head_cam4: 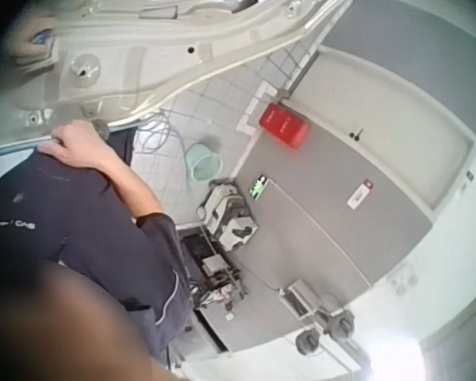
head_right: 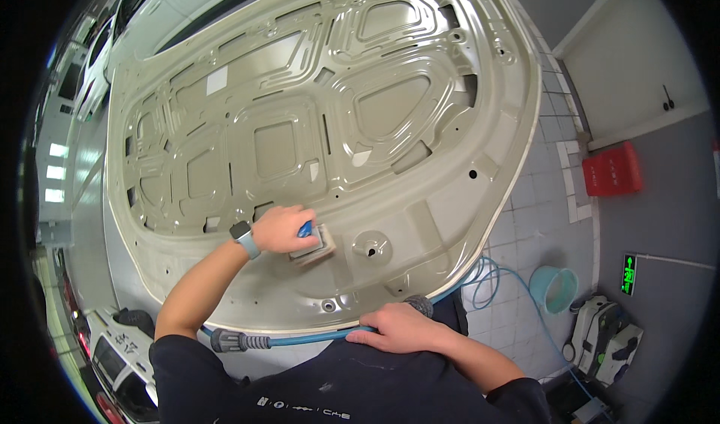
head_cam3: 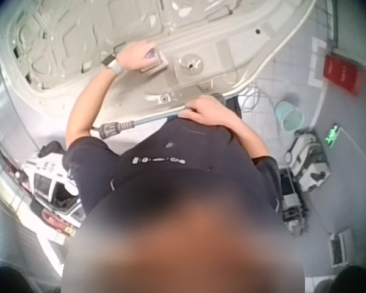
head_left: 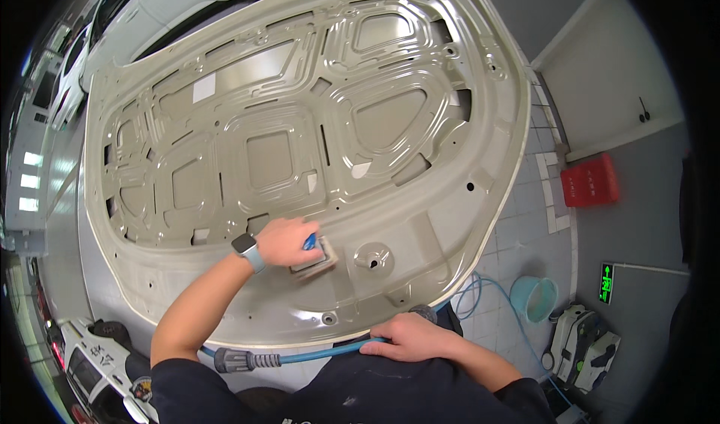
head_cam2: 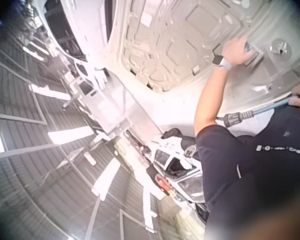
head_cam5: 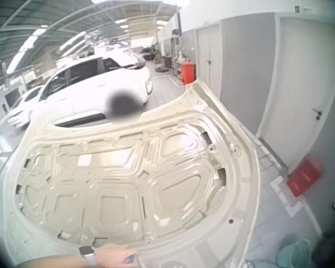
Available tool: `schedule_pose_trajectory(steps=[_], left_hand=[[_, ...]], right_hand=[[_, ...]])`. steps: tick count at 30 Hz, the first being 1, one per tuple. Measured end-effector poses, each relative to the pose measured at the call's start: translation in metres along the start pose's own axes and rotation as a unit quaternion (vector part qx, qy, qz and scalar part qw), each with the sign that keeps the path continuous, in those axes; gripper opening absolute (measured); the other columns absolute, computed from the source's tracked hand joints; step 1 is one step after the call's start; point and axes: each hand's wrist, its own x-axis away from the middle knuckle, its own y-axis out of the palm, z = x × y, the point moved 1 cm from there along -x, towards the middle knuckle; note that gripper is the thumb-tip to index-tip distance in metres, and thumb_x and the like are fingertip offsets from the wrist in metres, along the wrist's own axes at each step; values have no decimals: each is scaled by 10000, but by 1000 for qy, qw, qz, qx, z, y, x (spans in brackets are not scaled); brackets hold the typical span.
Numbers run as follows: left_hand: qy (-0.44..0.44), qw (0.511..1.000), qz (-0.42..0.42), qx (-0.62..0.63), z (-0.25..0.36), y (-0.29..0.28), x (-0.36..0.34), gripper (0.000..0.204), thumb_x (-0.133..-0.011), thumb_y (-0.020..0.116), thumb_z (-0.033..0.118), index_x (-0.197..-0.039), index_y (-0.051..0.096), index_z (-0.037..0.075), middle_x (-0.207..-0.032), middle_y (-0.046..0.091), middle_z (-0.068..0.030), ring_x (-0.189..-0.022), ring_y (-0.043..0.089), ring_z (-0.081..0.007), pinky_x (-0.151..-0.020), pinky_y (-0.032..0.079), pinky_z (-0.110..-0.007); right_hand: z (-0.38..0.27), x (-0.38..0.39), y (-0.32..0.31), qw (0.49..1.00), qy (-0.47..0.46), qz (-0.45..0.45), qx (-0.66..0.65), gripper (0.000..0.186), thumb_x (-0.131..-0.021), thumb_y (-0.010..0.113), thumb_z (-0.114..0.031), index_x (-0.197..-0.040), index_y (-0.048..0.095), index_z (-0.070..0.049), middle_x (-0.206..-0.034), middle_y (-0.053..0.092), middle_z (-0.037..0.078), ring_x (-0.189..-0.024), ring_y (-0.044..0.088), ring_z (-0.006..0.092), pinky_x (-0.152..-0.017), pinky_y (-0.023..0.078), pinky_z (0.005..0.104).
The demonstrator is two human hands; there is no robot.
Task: The person uses a pneumatic sanding tool to sand the inner surface of a large, light-colored car hood. They move the tool systematically across the panel, covering the edges and the central ribbed areas.
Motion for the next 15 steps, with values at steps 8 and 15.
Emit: schedule_pose_trajectory(steps=[8, 15], left_hand=[[-14, 976, 188, -110, 49, 20, -16, 410, -895, 743, 427, -1081, 627, 80, -979, 611, -183, -714, 694, -400, -628, 570, -491], [47, 964, 193, -175, 100, 3, -101, 420, -904, 749, 378, -1121, 592, 56, -1003, 594, -213, -717, 709, -397, -614, 586, -480]], right_hand=[[6, 16, -3, 999, 31, -2, 38, 572, -1023, 598, -570, -923, 735, -24, -780, 693, 219, -788, 685, 441, -715, 539, 522], [16, 36, -19, 999, 31, 33, 19, 561, -1020, 592, -586, -1009, 753, -49, -765, 695, 219, -790, 688, 445, -718, 539, 517]])
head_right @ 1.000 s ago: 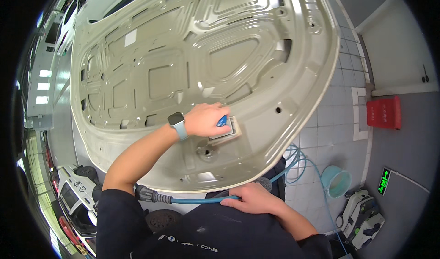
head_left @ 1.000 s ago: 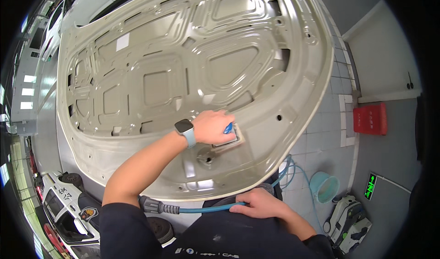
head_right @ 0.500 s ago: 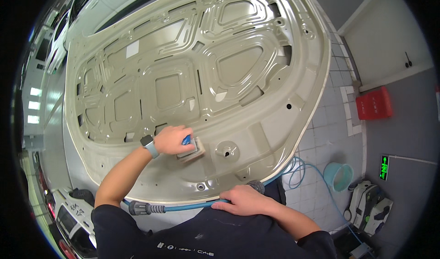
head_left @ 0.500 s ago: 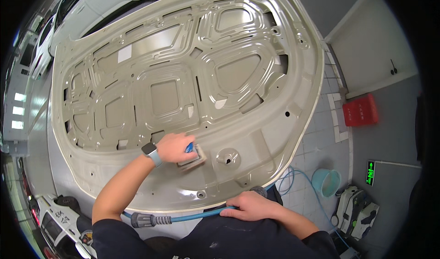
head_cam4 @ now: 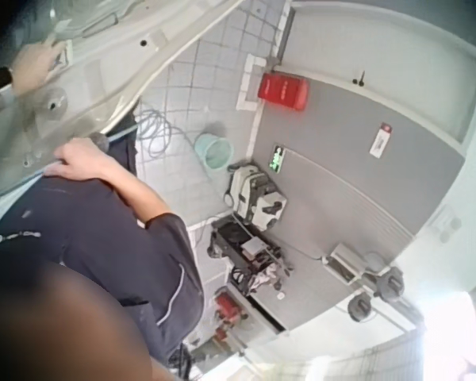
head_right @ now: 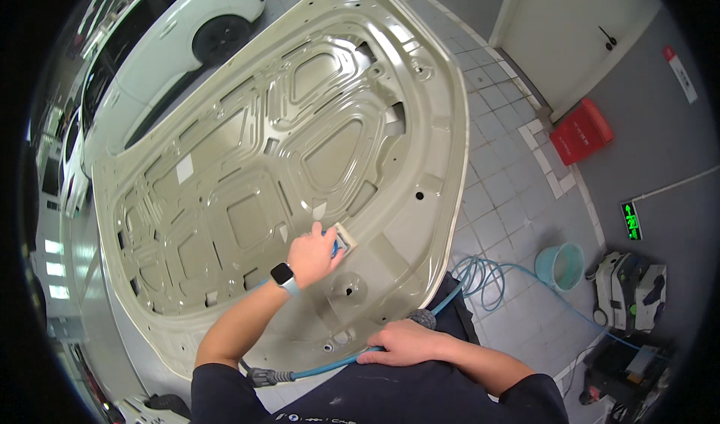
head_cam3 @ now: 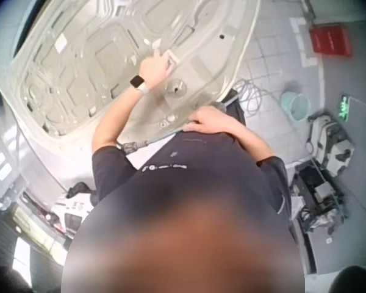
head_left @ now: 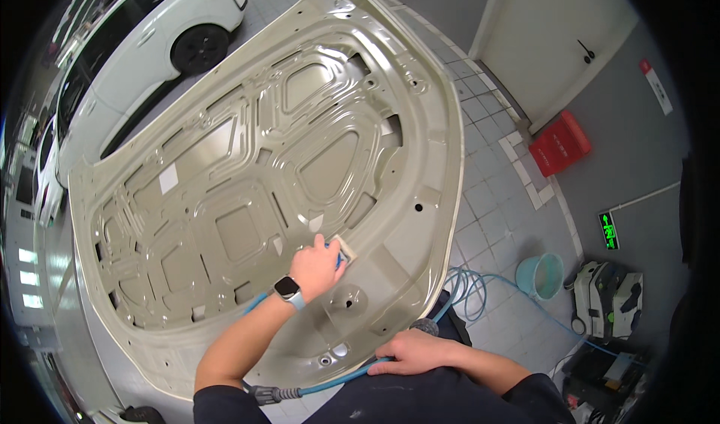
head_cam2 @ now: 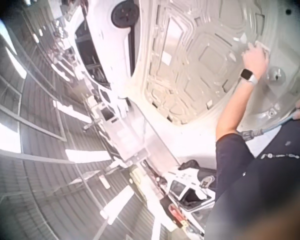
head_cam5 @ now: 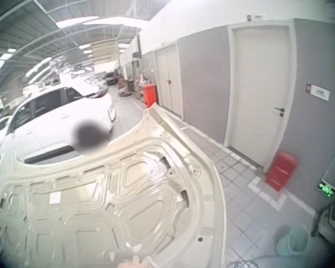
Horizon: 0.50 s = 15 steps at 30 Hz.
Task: The person uses a pneumatic sanding tool to sand the inner surface of a large, light-colored car hood. They move the tool systematically across the panel, covering the edges and the central ribbed areas.
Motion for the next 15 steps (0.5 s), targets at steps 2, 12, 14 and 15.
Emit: schedule_pose_trajectory(steps=[2, 12, 14, 15], left_hand=[[8, 1000, 7, 19, 16, 0, -34, 419, -907, 747, 376, -1124, 589, 54, -1004, 593, -213, -720, 710, -400, -612, 586, -482], [-7, 999, 42, -3, 92, -12, -220, 411, -934, 731, 365, -1146, 566, 55, -1011, 600, -221, -681, 705, -402, -600, 589, -480], [-37, 999, 25, -6, 98, -19, -258, 426, -934, 733, 369, -1170, 571, 53, -1026, 605, -229, -682, 704, -409, -603, 588, -485], [-42, 999, 31, -13, 98, -23, -276, 434, -935, 731, 374, -1182, 576, 53, -1029, 607, -231, -693, 705, -415, -609, 587, -490]], right_hand=[[11, 8, -8, 1000, 1, 18, -12, 577, -1021, 586, -594, -978, 752, -44, -770, 695, 224, -797, 688, 446, -719, 535, 520], [92, 53, -111, 1000, -12, 7, -26, 585, -1020, 583, -606, -953, 740, -47, -776, 703, 207, -785, 698, 436, -697, 541, 508], [112, 62, -143, 999, -20, -2, -38, 609, -1014, 577, -622, -931, 746, -43, -781, 711, 212, -789, 702, 441, -707, 547, 515], [122, 67, -157, 998, -22, -13, -49, 607, -1013, 578, -624, -929, 746, -47, -785, 713, 211, -786, 703, 440, -705, 549, 514]])
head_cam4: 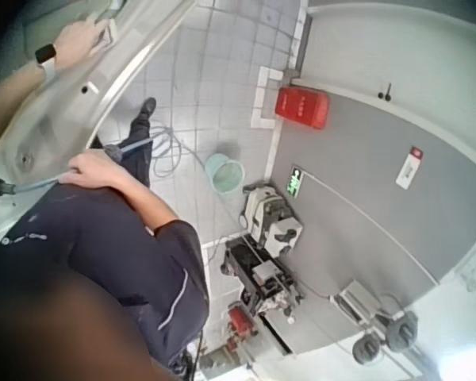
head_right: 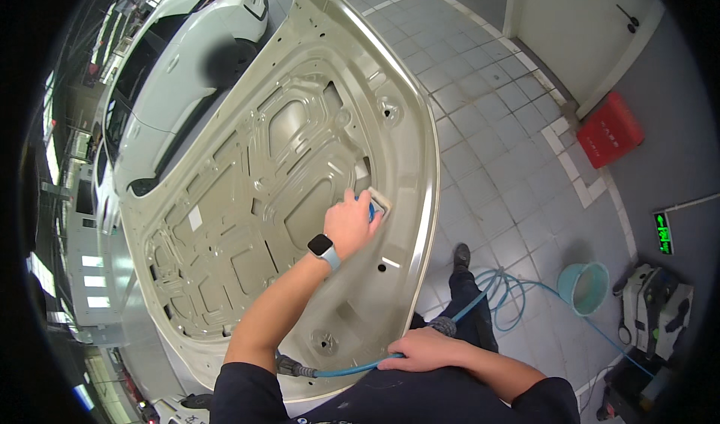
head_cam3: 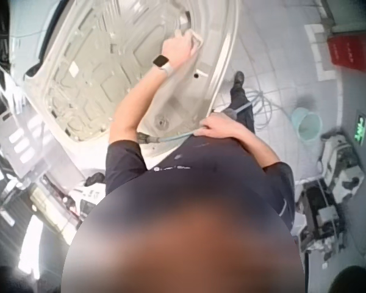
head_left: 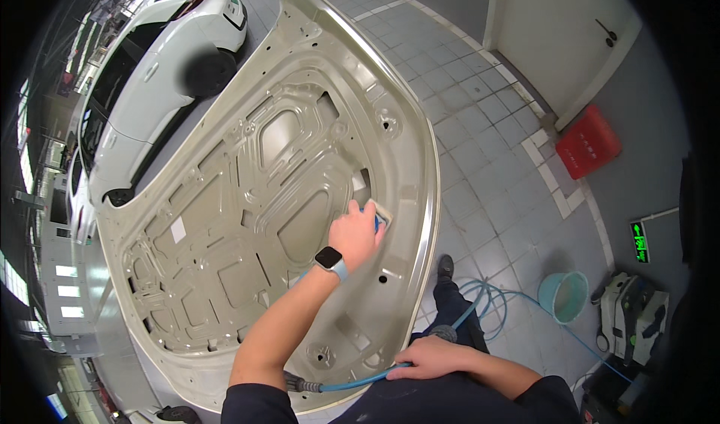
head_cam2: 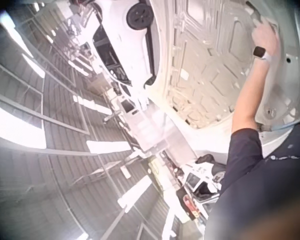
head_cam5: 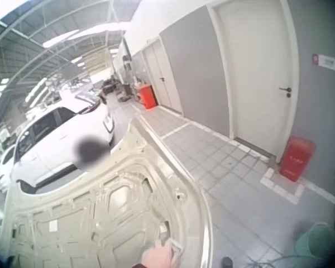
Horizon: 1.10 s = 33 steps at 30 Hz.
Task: The person uses a pneumatic sanding tool to sand the inner surface of a large, light-colored car hood. They move the tool systematically across the panel, covering the edges and the central ribbed areas.
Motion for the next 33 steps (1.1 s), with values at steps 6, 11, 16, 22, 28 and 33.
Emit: schedule_pose_trajectory(steps=[6, 11, 16, 22, 28, 33], left_hand=[[-66, 997, 11, -29, -9, -12, -111, 480, -941, 706, 429, -1222, 601, 55, -1058, 629, -257, -800, 712, -447, -663, 583, -527], [-109, 992, 28, -56, -46, -26, -198, 475, -936, 699, 439, -1175, 600, 40, -1082, 644, -289, -860, 705, -477, -740, 581, -552], [-151, 983, 37, -100, -83, -38, -269, 472, -928, 695, 428, -1202, 609, 54, -1087, 659, -271, -822, 725, -458, -720, 599, -530], [-149, 982, 44, -104, -71, -33, -252, 452, -920, 699, 422, -1190, 609, 70, -1067, 643, -259, -793, 721, -445, -686, 591, -530], [-102, 993, 27, -53, -11, -22, -152, 413, -914, 733, 394, -1100, 603, 49, -1010, 617, -247, -690, 687, -427, -577, 555, -501], [-94, 994, -37, -30, 16, -18, -79, 384, -924, 735, 368, -1097, 595, 54, -972, 593, -230, -657, 669, -416, -564, 545, -502]], right_hand=[[37, 21, -70, 999, -10, 20, -35, 605, -1006, 578, -635, -906, 745, -62, -755, 710, 194, -746, 695, 442, -690, 552, 516], [52, 19, -108, 997, -18, 46, -53, 613, -1006, 577, -633, -857, 727, -57, -739, 698, 196, -747, 691, 444, -682, 547, 530], [61, 19, -141, 997, -16, 53, -58, 559, -1014, 595, -600, -884, 730, -73, -694, 678, 184, -684, 680, 428, -639, 536, 506], [69, 24, -159, 998, -11, 11, -67, 585, -1005, 578, -633, -927, 761, -84, -736, 703, 185, -738, 696, 438, -678, 554, 513], [65, 11, -142, 996, -73, -47, -38, 569, -1003, 592, -616, -945, 779, -82, -767, 719, 195, -752, 703, 434, -682, 560, 504], [54, 5, -127, 990, -113, -75, -28, 567, -1007, 587, -611, -980, 780, -79, -799, 731, 207, -771, 711, 434, -680, 565, 505]])
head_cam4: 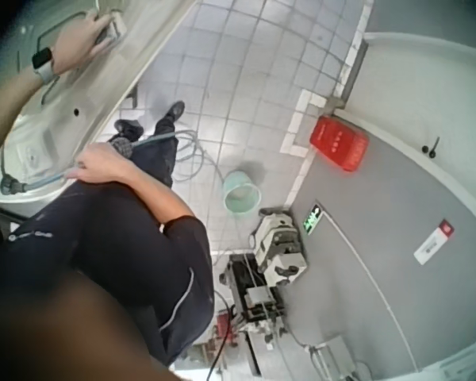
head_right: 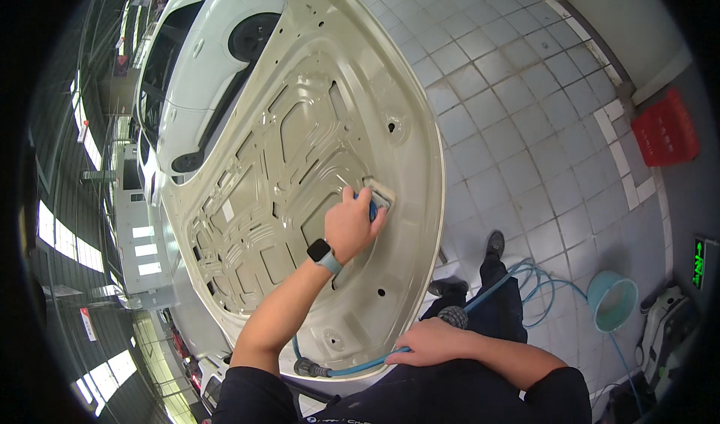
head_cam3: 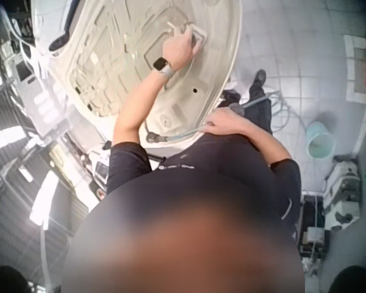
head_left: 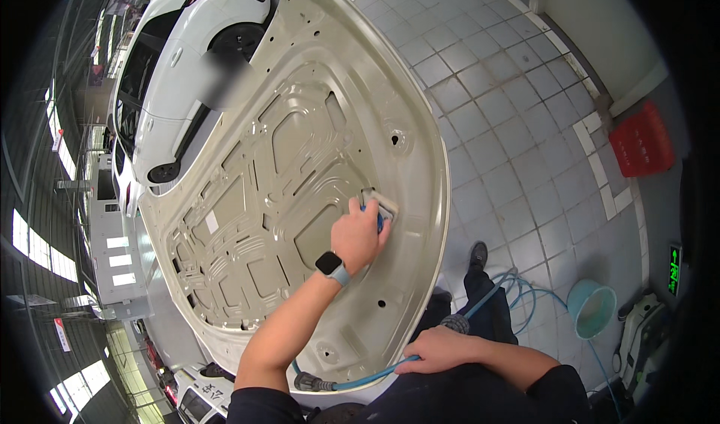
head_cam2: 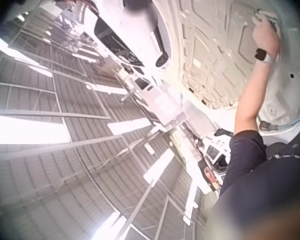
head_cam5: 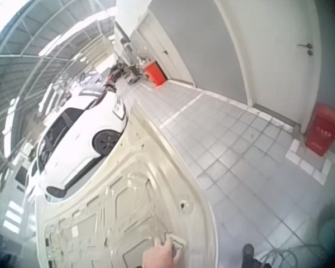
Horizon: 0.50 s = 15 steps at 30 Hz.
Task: The person uses a pneumatic sanding tool to sand the inner surface of a large, light-colored car hood. They move the tool systematically across the panel, covering the edges and the central ribbed areas.
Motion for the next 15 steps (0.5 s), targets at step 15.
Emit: schedule_pose_trajectory(steps=[15], left_hand=[[-79, 988, -135, 17, -40, -1, 180, 412, -906, 765, 398, -1120, 640, 70, -979, 645, -180, -790, 706, -400, -673, 571, -494]], right_hand=[[-15, 3, 31, 999, -27, -12, -19, 576, -1004, 600, -595, -984, 787, -51, -815, 725, 219, -818, 709, 434, -731, 566, 487]])
